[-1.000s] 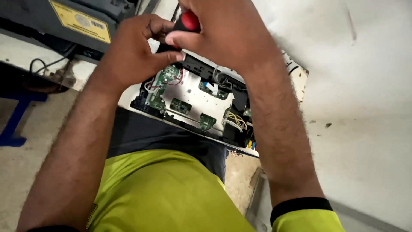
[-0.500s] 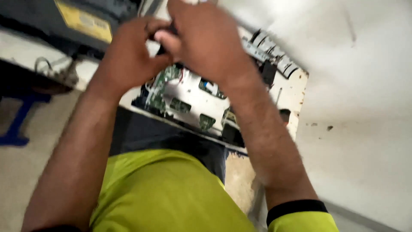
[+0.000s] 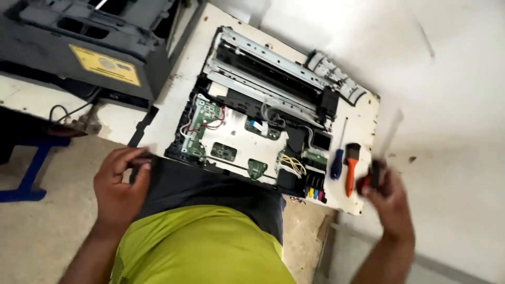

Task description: The person uses a screwdriver to remove screws from a disassembled electronic device on a workbench, then disconnects and reconnects several internal wires and connectors. The person continues to adjust components inside the device while another person works nearby.

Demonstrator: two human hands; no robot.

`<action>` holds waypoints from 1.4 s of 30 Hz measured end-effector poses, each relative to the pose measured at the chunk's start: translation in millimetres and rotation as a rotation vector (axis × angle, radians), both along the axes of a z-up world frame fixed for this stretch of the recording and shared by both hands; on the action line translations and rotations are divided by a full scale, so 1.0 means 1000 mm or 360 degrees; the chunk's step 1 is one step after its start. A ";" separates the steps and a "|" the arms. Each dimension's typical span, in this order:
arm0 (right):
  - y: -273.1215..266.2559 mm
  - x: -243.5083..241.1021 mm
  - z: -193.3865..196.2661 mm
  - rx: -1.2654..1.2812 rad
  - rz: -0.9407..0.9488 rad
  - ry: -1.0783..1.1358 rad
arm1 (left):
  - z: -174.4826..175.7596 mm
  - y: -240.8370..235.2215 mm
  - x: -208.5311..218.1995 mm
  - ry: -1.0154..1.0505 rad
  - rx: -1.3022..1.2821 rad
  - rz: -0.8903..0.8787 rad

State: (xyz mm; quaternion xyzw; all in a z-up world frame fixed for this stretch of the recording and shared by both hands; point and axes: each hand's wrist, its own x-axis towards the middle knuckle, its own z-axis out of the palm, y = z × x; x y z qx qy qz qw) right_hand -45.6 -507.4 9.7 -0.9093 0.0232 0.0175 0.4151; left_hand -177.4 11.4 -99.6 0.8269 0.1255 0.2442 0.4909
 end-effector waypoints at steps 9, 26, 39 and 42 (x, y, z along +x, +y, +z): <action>-0.039 -0.048 -0.061 -0.0331 -0.0652 0.0540 | -0.043 0.021 0.054 0.0267 -0.0008 -0.0109; -0.021 0.011 -0.101 -0.0862 -0.0455 0.0412 | -0.079 0.017 0.090 0.0196 0.0978 -0.0210; 0.033 0.008 -0.048 -0.0826 -0.0281 -0.0915 | -0.081 0.020 0.088 0.0155 0.0876 -0.0233; 0.106 0.015 -0.028 -0.0607 0.0131 -0.1082 | -0.086 0.022 0.089 0.0234 0.0919 -0.0251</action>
